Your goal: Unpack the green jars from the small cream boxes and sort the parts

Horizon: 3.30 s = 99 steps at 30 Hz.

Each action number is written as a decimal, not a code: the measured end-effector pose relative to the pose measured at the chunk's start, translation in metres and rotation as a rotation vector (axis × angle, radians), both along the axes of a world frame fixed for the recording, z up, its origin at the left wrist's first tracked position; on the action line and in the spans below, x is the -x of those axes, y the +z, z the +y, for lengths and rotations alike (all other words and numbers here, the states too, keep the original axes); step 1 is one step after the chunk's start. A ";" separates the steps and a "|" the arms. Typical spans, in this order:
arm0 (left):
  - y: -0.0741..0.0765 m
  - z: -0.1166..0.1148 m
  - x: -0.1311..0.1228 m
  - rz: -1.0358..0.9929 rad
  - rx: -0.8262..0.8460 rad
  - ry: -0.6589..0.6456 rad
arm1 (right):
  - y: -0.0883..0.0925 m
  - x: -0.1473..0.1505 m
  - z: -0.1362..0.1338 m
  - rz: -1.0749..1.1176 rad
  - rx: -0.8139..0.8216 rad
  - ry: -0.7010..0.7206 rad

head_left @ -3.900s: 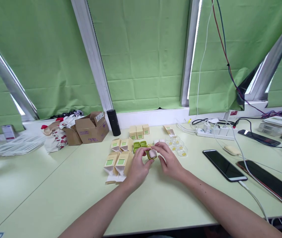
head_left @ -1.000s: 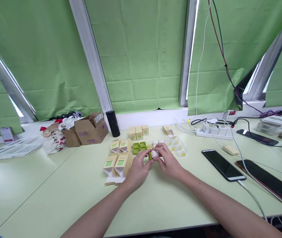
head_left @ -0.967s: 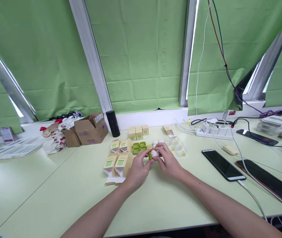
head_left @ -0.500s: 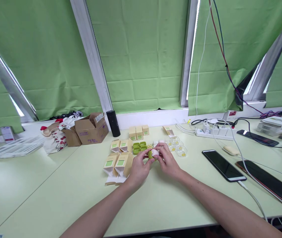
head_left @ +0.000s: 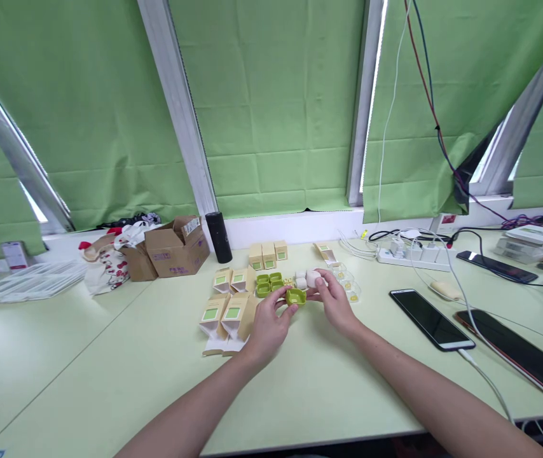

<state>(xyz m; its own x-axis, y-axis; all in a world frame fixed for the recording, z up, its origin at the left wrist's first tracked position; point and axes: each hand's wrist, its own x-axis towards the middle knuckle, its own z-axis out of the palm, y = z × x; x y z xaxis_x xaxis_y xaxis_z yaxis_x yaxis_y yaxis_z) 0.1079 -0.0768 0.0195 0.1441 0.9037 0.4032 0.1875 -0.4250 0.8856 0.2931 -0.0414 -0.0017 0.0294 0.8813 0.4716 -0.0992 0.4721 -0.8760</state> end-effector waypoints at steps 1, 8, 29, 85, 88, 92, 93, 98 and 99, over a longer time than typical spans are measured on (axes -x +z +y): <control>-0.001 0.001 0.001 0.014 -0.006 0.011 | 0.001 -0.003 0.002 0.045 0.058 0.036; -0.005 0.005 0.005 -0.019 -0.046 0.052 | 0.008 -0.008 -0.001 0.251 0.210 0.251; -0.005 0.005 0.004 -0.101 0.011 0.052 | 0.025 -0.006 -0.015 0.347 0.253 0.249; -0.006 0.004 0.005 -0.042 -0.036 0.097 | -0.005 -0.040 0.021 -1.197 -0.277 -0.524; -0.007 0.005 0.005 -0.047 -0.037 0.093 | -0.004 -0.040 0.020 -1.225 -0.284 -0.546; -0.005 0.004 0.005 -0.056 -0.031 0.085 | -0.003 -0.040 0.020 -1.237 -0.296 -0.544; -0.004 0.003 0.005 -0.052 -0.028 0.086 | -0.004 -0.040 0.020 -1.237 -0.296 -0.543; -0.002 0.002 0.005 -0.058 -0.043 0.091 | -0.004 -0.040 0.020 -1.223 -0.285 -0.543; -0.002 0.002 0.005 -0.063 -0.044 0.088 | -0.003 -0.040 0.020 -1.219 -0.285 -0.542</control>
<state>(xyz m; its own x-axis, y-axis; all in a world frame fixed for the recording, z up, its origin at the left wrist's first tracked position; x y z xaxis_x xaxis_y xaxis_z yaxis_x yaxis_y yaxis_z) 0.1032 -0.0749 0.0177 0.0384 0.8929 0.4486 0.1702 -0.4482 0.8776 0.3336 -0.0212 -0.0049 -0.2243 0.7612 0.6085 0.9138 0.3813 -0.1402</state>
